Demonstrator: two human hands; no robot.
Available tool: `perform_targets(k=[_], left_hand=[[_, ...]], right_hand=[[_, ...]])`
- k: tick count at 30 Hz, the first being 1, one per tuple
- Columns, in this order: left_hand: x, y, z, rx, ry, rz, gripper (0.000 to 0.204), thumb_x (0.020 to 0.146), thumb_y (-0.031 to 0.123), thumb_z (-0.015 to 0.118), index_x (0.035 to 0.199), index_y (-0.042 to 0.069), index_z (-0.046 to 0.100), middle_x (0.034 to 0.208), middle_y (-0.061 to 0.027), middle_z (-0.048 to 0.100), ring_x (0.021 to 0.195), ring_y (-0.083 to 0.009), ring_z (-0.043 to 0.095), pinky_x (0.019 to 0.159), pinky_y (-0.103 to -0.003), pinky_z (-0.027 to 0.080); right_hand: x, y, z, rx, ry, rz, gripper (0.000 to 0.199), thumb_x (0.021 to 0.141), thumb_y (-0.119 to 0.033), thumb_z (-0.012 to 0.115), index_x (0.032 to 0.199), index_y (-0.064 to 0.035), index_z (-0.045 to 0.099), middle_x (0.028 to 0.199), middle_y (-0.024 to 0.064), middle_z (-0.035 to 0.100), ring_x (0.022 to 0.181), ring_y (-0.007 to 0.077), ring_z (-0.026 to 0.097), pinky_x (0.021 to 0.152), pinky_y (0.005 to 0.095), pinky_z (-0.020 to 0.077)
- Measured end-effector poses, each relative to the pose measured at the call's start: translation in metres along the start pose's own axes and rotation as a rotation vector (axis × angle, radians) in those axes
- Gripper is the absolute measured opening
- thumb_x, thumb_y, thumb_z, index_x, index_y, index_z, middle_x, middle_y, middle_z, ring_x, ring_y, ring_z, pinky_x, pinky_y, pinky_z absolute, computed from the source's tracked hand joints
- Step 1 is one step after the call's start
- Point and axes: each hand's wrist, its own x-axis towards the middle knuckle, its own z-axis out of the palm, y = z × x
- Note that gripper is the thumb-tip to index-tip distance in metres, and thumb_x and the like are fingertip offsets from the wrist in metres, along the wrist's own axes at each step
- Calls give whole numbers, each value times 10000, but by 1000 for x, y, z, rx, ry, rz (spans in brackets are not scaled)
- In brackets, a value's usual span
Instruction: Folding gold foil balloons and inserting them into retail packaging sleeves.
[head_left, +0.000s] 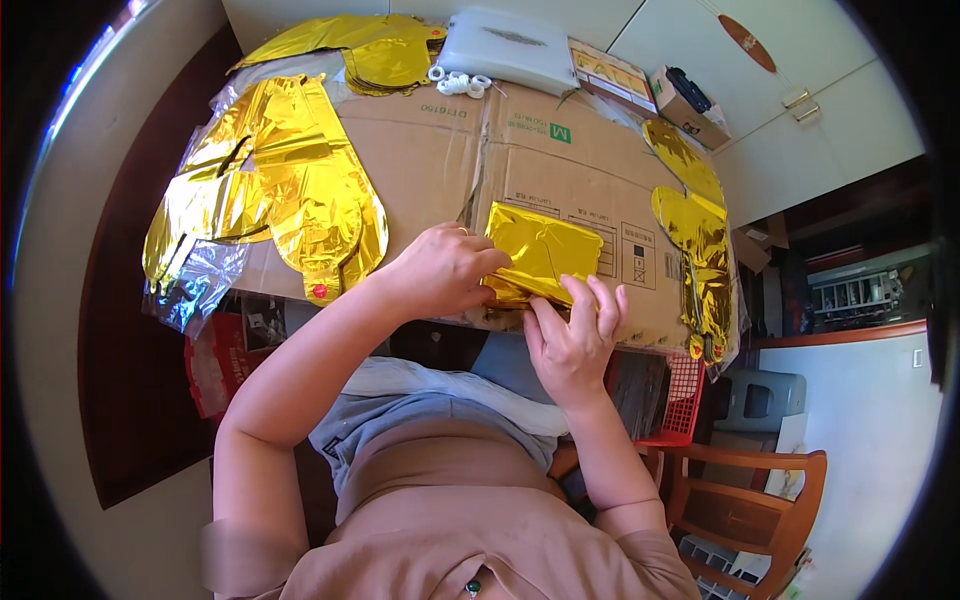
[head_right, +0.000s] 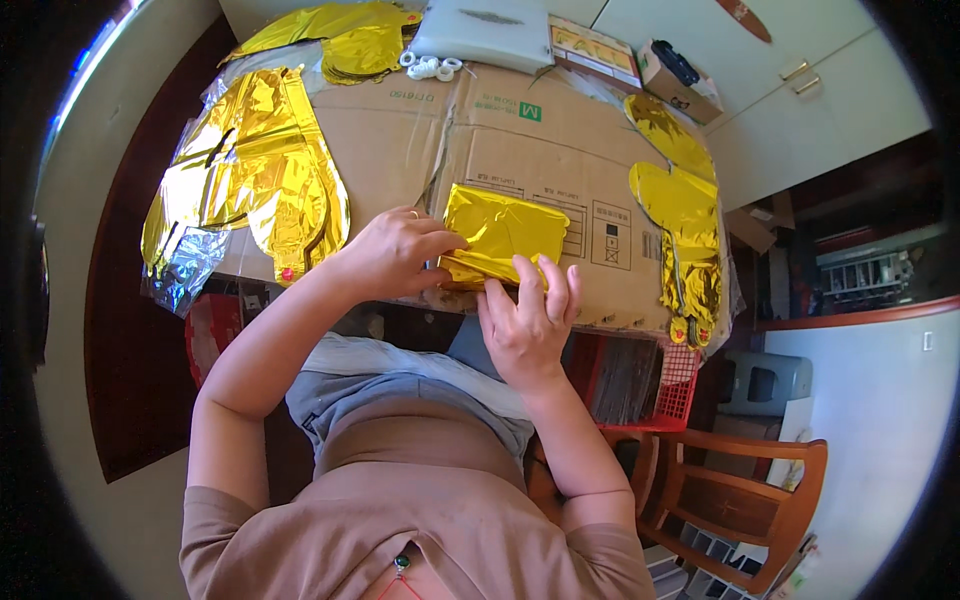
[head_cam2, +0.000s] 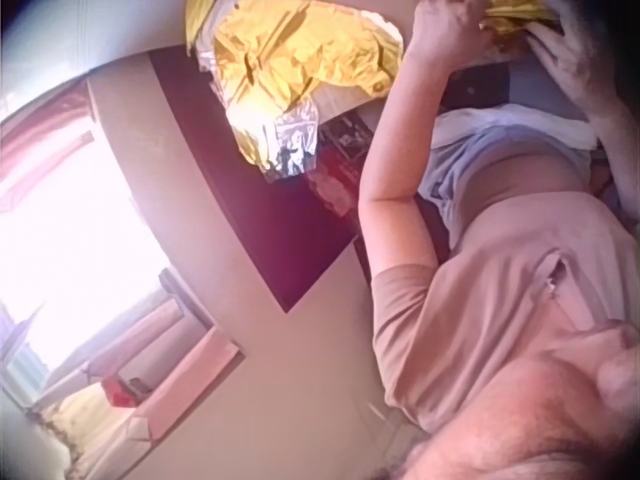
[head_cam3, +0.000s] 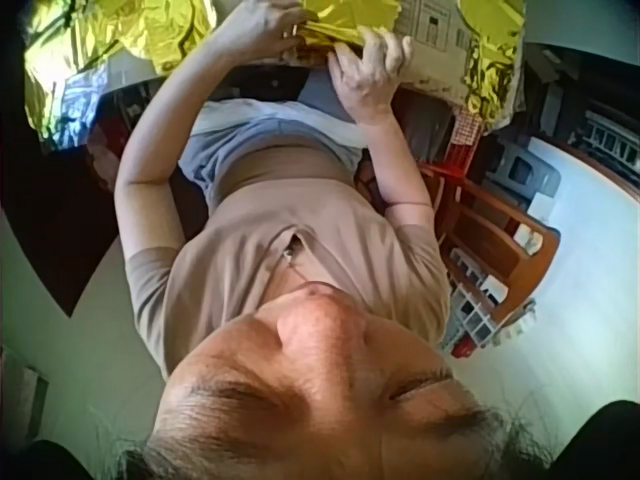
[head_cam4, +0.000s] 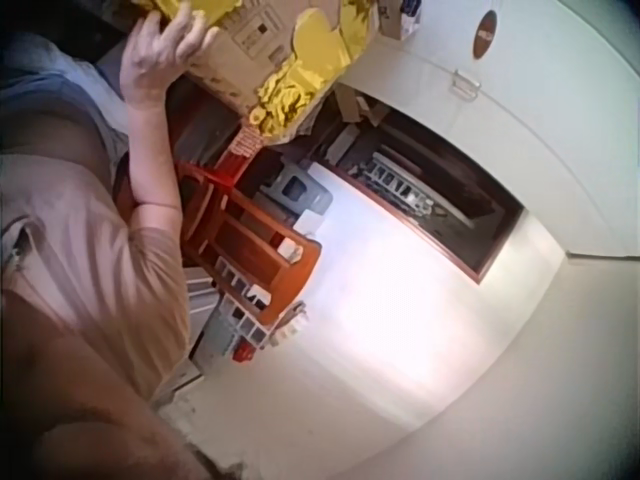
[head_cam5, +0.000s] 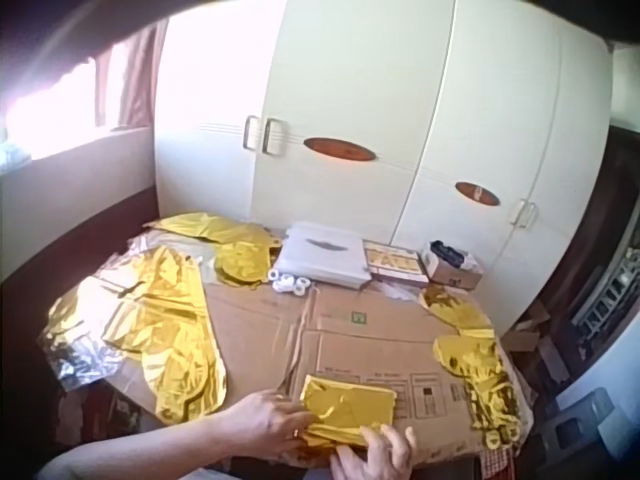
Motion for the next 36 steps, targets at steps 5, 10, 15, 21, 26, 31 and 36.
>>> perform_targets(k=[5, 10, 15, 21, 26, 31, 36], left_hand=[[-1, -1, -1, -17, -13, -16, 427, 751, 194, 799, 1145, 70, 692, 915, -85, 716, 876, -305, 701, 817, -422, 538], [-10, 0, 5, -153, 105, -29, 423, 767, 151, 781, 1160, 92, 639, 1090, -101, 679, 1006, -323, 672, 814, -424, 537], [-36, 19, 10, -88, 309, -51, 360, 744, 121, 779, 1072, 113, 632, 1160, -83, 629, 1047, -309, 629, 878, -432, 505], [-54, 47, 25, 148, 154, -17, 428, 731, 223, 803, 1119, 118, 655, 1155, -79, 616, 1062, -271, 595, 965, -437, 453], [-45, 46, 31, 207, 224, -50, 428, 719, 232, 805, 1096, 90, 664, 1182, -97, 618, 1091, -283, 594, 943, -437, 468], [-47, 47, 36, 188, 219, -6, 313, 713, 199, 800, 981, 87, 683, 1126, -87, 622, 1039, -267, 608, 893, -427, 479], [-44, 49, 39, 212, 292, 102, 211, 739, 146, 739, 932, 94, 672, 1034, -48, 617, 959, -219, 611, 843, -387, 477]], right_hand=[[2, 7, 0, 58, -86, 38, 142, 773, -205, 823, 889, -147, 768, 1211, 100, 615, 1300, 367, 482, 1174, 614, 262], [9, 18, 2, 143, -96, 68, 131, 773, -201, 828, 873, -138, 770, 1214, 97, 619, 1296, 376, 487, 1171, 628, 267], [9, 27, 3, 200, -136, 11, 122, 770, -183, 828, 866, -141, 766, 1226, 93, 619, 1309, 377, 489, 1168, 637, 278], [2, 32, 2, 195, -106, -113, 156, 749, -182, 837, 872, -158, 745, 1248, 80, 631, 1321, 370, 504, 1167, 632, 304], [-4, 35, 4, 199, -49, -193, 157, 750, -193, 838, 873, -181, 742, 1263, 63, 649, 1328, 350, 514, 1181, 605, 304], [-15, 44, 1, 254, -72, -237, 152, 760, -194, 831, 891, -196, 752, 1288, 62, 652, 1344, 338, 506, 1200, 578, 294], [-20, 51, -3, 265, -86, -244, 199, 746, -223, 843, 916, -171, 753, 1330, 75, 632, 1373, 349, 479, 1213, 583, 274]])
